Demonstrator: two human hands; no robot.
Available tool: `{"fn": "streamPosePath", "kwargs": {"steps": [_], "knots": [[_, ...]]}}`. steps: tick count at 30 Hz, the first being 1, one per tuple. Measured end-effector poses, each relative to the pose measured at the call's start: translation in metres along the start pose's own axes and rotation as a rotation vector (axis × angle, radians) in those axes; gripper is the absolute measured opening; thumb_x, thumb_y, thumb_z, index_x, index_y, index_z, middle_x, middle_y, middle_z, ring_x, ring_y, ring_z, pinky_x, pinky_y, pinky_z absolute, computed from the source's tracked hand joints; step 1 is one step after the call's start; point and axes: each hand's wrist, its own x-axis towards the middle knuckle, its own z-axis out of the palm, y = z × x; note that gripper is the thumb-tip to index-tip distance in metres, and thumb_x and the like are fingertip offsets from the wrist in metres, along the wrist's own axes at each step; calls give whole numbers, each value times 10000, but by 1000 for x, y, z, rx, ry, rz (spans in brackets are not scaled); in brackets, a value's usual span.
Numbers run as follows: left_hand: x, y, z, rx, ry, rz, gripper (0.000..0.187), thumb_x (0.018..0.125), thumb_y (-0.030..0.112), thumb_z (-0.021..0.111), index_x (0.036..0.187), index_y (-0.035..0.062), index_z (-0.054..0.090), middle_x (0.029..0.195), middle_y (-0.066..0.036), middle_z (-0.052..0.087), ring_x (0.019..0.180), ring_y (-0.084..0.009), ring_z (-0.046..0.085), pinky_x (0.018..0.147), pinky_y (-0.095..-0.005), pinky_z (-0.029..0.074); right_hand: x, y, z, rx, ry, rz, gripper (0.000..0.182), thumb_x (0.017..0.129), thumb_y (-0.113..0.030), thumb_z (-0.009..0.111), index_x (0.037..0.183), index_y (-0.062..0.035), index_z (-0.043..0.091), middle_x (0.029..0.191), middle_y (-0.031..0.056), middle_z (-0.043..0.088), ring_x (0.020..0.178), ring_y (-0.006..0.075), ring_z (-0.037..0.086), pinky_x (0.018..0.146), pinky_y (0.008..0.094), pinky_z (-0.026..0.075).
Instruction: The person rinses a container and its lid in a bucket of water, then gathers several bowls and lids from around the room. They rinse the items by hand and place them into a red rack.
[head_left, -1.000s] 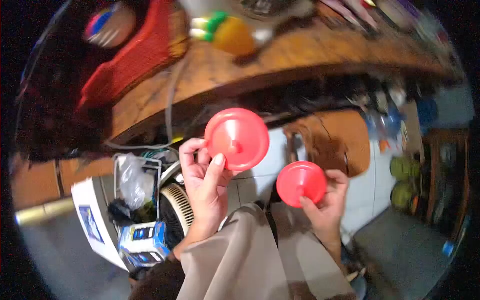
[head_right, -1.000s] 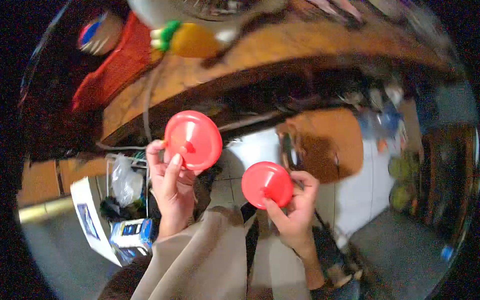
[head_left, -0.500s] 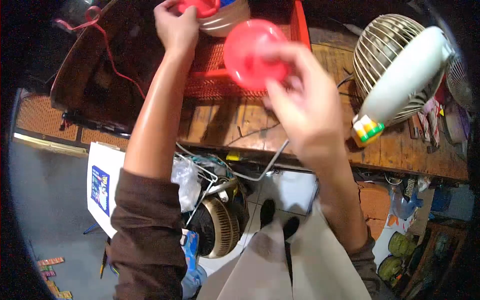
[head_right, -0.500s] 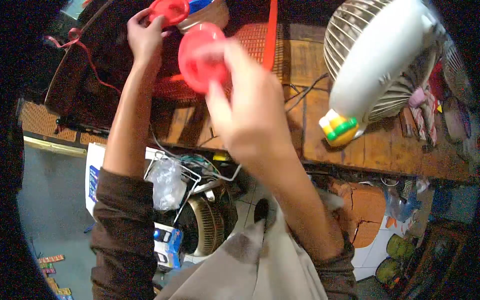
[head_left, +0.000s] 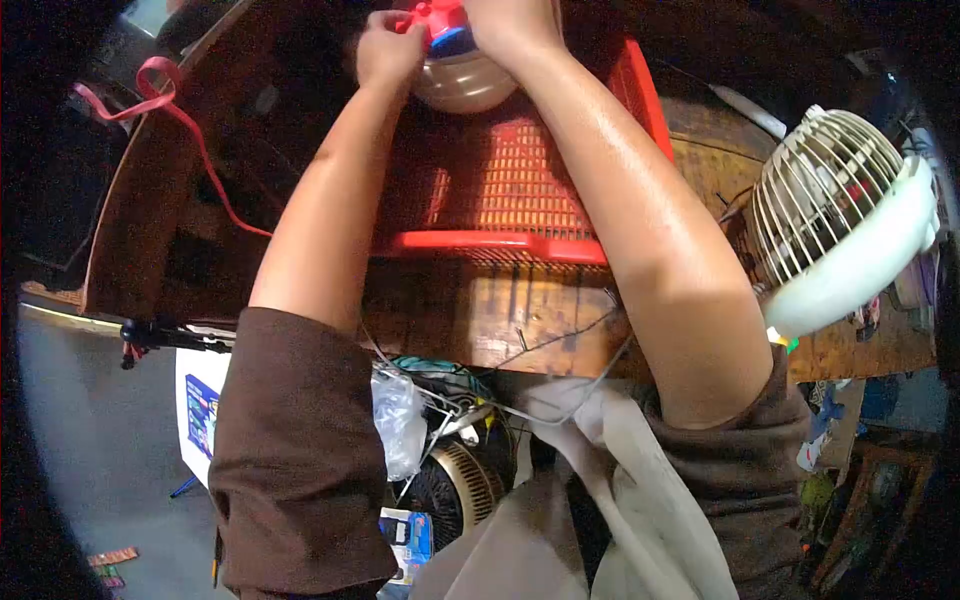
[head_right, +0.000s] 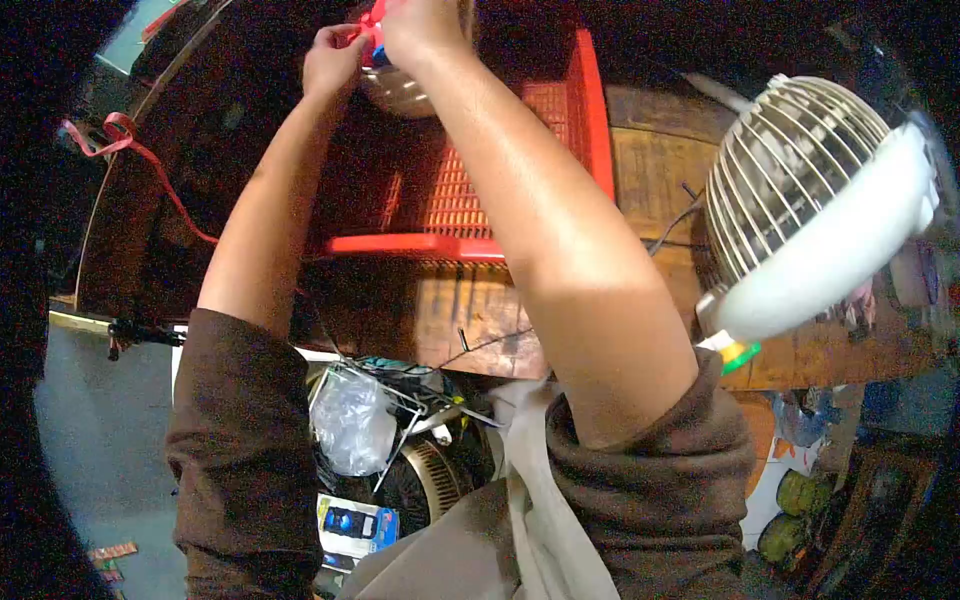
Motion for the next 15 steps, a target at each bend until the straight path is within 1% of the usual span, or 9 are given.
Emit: {"fn": "streamPosePath", "kwargs": {"steps": [1, 2, 4, 5, 7, 10, 13, 14, 15], "knots": [[-1, 0, -1, 0, 1, 0, 433, 678, 372, 640, 994, 87, 562, 884, -96, 619, 812, -171, 589, 713, -290, 447, 3, 17, 10, 1, 12, -125, 332, 716, -75, 526, 1047, -60, 536, 954, 190, 570, 879, 305, 560, 770, 351, 434], [-2, -1, 0, -43, 6, -11, 427, 687, 378, 626, 990, 82, 565, 881, -96, 619, 810, -172, 589, 711, -289, 447, 6, 22, 12, 0, 12, -123, 332, 716, -75, 526, 1047, -60, 536, 954, 190, 570, 879, 305, 560, 770, 351, 434], [0, -8, 7, -151, 12, -46, 394, 720, 363, 583, 986, 72, 570, 874, -100, 616, 804, -174, 584, 715, -281, 440, 6, 23, 13, -124, -173, -55, 323, 735, -151, 531, 1052, -94, 551, 1006, 193, 543, 960, 311, 514, 822, 385, 405], [1, -11, 10, -151, 7, -46, 394, 720, 363, 583, 986, 72, 570, 874, -100, 616, 804, -174, 584, 715, -281, 440, 3, 24, 12, -126, -172, -51, 323, 735, -151, 531, 1052, -94, 551, 1006, 193, 543, 960, 311, 514, 822, 385, 405], [0, -11, 11, -261, 18, -50, 363, 740, 320, 566, 990, 57, 565, 896, -110, 606, 811, -181, 574, 729, -276, 430, -11, 1, 1, -499, -136, 39, 311, 746, -240, 529, 1027, -118, 578, 1051, 189, 492, 1055, 329, 422, 874, 444, 349], [-6, -5, 12, -363, 46, -95, 335, 751, 287, 559, 980, 43, 568, 929, -121, 594, 837, -186, 566, 748, -274, 421, -16, 4, -3, -498, -207, 171, 327, 755, -316, 512, 1006, -122, 594, 1053, 178, 455, 1100, 348, 338, 903, 488, 296], [-14, 5, 8, -536, 29, -203, 367, 749, 279, 563, 1013, 25, 542, 959, -123, 586, 871, -194, 559, 764, -275, 419, -12, 14, 1, -530, -266, 236, 324, 754, -314, 510, 1004, -126, 594, 1086, 200, 449, 1086, 338, 383, 890, 452, 329], [-11, -2, 12, -537, 23, -202, 367, 749, 279, 563, 1013, 25, 542, 959, -123, 586, 871, -194, 559, 764, -275, 419, -11, 18, 0, -534, -264, 240, 324, 754, -314, 510, 1004, -126, 594, 1086, 200, 449, 1086, 338, 383, 890, 452, 329], [-6, -7, 12, -446, 73, -99, 387, 743, 285, 569, 1038, 39, 527, 968, -129, 583, 885, -208, 557, 777, -280, 416, -9, 15, -5, -508, -257, 284, 321, 752, -302, 509, 985, -100, 597, 1069, 206, 475, 1050, 338, 428, 863, 432, 361]]}}
